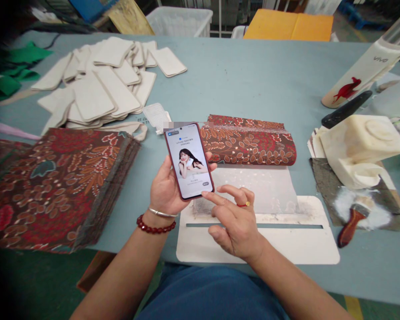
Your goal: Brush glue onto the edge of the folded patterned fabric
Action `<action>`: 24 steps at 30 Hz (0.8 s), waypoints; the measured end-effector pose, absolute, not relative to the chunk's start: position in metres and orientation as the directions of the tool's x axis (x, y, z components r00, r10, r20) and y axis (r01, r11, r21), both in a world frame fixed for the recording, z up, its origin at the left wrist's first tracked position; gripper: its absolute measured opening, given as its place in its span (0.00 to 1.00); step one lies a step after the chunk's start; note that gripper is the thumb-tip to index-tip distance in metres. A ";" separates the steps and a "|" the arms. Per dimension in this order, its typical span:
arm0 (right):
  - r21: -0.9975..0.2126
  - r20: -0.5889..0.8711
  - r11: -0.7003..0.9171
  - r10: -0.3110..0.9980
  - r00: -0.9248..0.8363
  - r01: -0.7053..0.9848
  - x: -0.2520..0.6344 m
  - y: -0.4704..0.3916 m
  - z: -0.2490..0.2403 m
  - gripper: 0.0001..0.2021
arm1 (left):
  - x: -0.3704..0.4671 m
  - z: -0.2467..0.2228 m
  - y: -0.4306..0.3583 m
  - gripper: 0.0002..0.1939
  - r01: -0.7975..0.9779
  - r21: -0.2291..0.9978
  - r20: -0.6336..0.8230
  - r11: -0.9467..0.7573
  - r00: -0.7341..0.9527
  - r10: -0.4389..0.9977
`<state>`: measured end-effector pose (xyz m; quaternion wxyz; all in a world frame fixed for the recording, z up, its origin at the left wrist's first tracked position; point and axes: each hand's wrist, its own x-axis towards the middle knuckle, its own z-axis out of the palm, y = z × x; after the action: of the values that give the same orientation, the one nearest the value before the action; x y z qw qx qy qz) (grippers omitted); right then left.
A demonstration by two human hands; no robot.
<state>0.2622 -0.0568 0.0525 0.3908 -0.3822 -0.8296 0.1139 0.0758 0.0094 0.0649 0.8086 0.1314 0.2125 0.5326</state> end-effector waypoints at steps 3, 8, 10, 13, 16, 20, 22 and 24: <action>-0.482 0.534 0.666 0.739 -0.411 0.570 0.262 -0.057 0.050 0.26 | 0.076 0.066 0.009 0.31 -0.810 0.428 -0.237 0.401 0.327 0.915; -0.489 0.552 0.674 0.731 -0.401 0.554 0.260 -0.058 0.053 0.25 | 0.075 0.066 0.010 0.31 -0.808 0.428 -0.228 0.405 0.337 0.913; -0.499 0.555 0.676 0.729 -0.399 0.541 0.261 -0.058 0.054 0.24 | 0.073 0.065 0.011 0.32 -0.808 0.438 -0.221 0.395 0.329 0.918; -0.510 0.546 0.678 0.731 -0.410 0.530 0.264 -0.059 0.053 0.23 | 0.067 0.062 0.014 0.32 -0.801 0.467 -0.228 0.374 0.299 0.926; -0.504 0.544 0.688 0.722 -0.427 0.522 0.268 -0.059 0.049 0.21 | 0.056 0.056 0.019 0.31 -0.797 0.501 -0.235 0.337 0.249 0.939; -0.502 0.546 0.697 0.715 -0.437 0.512 0.272 -0.058 0.043 0.20 | 0.037 0.048 0.029 0.26 -0.791 0.558 -0.290 0.252 0.098 0.952; -0.500 0.550 0.703 0.709 -0.442 0.506 0.272 -0.058 0.042 0.19 | 0.027 0.045 0.033 0.23 -0.788 0.578 -0.326 0.211 0.014 0.945; -0.493 0.555 0.710 0.702 -0.448 0.502 0.272 -0.058 0.040 0.19 | 0.018 0.040 0.038 0.20 -0.781 0.601 -0.331 0.167 -0.053 0.942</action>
<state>0.2724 -0.0577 0.0399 0.3848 -0.3580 -0.8408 0.1294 0.0178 0.0375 0.0401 0.6786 0.1146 0.3508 0.6351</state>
